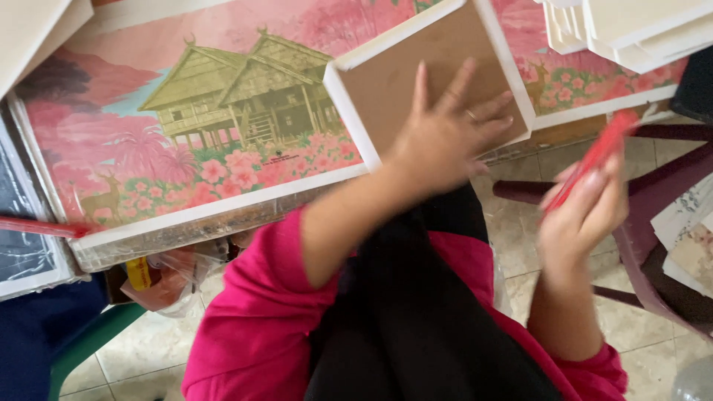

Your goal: The person sits on the floor and repeatedly assembles small cardboard boxes. They place a brown cardboard insert into a white box frame, then use a red tool to press along the edges to secure the fit. The person handles multiple boxes one at a time, stacking completed ones on the table.

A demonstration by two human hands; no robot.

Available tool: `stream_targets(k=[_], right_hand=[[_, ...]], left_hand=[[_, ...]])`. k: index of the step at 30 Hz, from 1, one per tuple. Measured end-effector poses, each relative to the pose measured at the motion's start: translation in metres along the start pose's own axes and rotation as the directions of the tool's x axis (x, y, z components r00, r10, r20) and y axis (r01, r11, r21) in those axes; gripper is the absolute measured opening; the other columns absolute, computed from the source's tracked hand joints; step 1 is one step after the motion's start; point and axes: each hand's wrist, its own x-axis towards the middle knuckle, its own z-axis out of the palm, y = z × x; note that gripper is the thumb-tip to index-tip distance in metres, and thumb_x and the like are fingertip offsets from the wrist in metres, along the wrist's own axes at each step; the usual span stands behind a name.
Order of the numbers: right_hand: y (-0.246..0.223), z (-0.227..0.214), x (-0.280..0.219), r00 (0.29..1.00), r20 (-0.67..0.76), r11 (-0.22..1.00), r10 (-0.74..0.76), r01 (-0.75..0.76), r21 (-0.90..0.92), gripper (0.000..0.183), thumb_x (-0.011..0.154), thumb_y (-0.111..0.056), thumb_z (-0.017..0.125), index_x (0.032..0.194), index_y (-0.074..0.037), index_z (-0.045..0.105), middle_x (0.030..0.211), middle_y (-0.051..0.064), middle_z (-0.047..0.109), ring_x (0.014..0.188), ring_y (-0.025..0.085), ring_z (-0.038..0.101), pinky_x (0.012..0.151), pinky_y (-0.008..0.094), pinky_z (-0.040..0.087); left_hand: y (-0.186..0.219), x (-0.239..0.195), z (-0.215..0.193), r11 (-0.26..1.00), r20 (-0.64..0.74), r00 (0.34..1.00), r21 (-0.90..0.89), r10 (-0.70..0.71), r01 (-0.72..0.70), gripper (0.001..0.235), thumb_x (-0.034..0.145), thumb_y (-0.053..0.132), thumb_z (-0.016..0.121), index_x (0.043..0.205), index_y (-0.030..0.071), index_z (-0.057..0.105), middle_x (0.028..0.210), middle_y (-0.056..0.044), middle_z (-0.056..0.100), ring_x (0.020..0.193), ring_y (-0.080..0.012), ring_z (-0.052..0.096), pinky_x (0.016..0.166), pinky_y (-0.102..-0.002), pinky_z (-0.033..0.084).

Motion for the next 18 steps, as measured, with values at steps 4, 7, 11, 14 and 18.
stream_targets(k=[4,7,11,14,18], right_hand=[[0.014,0.012,-0.005,0.961,0.252,0.772,-0.116,0.247,-0.586,0.037,0.11,-0.014,0.042,0.146,-0.004,0.046,0.087,0.015,0.056,0.066,0.027,0.045,0.057,0.037,0.037],[-0.013,0.034,-0.016,0.913,0.403,0.779,-0.059,0.294,-0.554,0.037,0.105,-0.019,0.047,0.141,-0.009,0.05,0.083,0.006,0.06,0.06,0.018,0.048,0.051,0.032,0.038],[0.009,0.028,0.012,0.906,0.389,0.71,-0.168,0.385,-0.589,0.031,0.103,-0.008,0.06,0.134,-0.004,0.063,0.109,0.013,0.073,0.067,0.024,0.064,0.06,0.034,0.048],[0.01,0.024,0.012,0.912,0.397,0.733,-0.108,0.342,-0.588,0.031,0.104,-0.014,0.057,0.133,-0.005,0.063,0.12,0.016,0.068,0.093,0.029,0.069,0.074,0.037,0.051],[0.006,0.041,-0.001,0.921,0.332,0.649,-0.205,0.382,-0.658,0.031,0.105,-0.014,0.064,0.135,-0.005,0.065,0.071,0.012,0.065,0.051,0.029,0.053,0.051,0.039,0.044]], left_hand=[[-0.055,0.003,-0.012,0.901,0.099,0.984,-0.424,0.15,-0.095,0.047,0.088,0.037,0.047,0.135,0.038,0.047,0.147,0.018,0.031,0.139,-0.03,-0.005,0.097,-0.073,-0.018],[-0.064,0.009,-0.013,0.88,0.174,0.97,-0.47,0.171,-0.071,0.047,0.093,0.02,0.04,0.139,0.034,0.042,0.148,0.02,0.027,0.14,-0.0275,-0.01,0.099,-0.068,-0.021],[-0.072,0.007,0.001,0.881,0.005,0.962,-0.405,0.272,-0.247,0.045,0.098,0.024,0.038,0.143,0.025,0.039,0.15,0.01,0.028,0.139,-0.029,-0.002,0.103,-0.068,-0.012],[-0.085,-0.029,-0.019,0.953,0.21,0.943,-0.214,0.258,-0.213,0.109,0.063,0.07,0.068,0.151,0.031,0.016,0.156,-0.006,-0.004,0.141,-0.0364,-0.01,0.103,-0.069,-0.012],[-0.103,-0.037,-0.024,0.946,0.246,0.94,-0.278,0.238,-0.167,0.097,0.072,0.062,0.064,0.151,0.032,0.014,0.157,-0.002,-0.006,0.141,-0.0295,-0.015,0.108,-0.057,-0.015]])
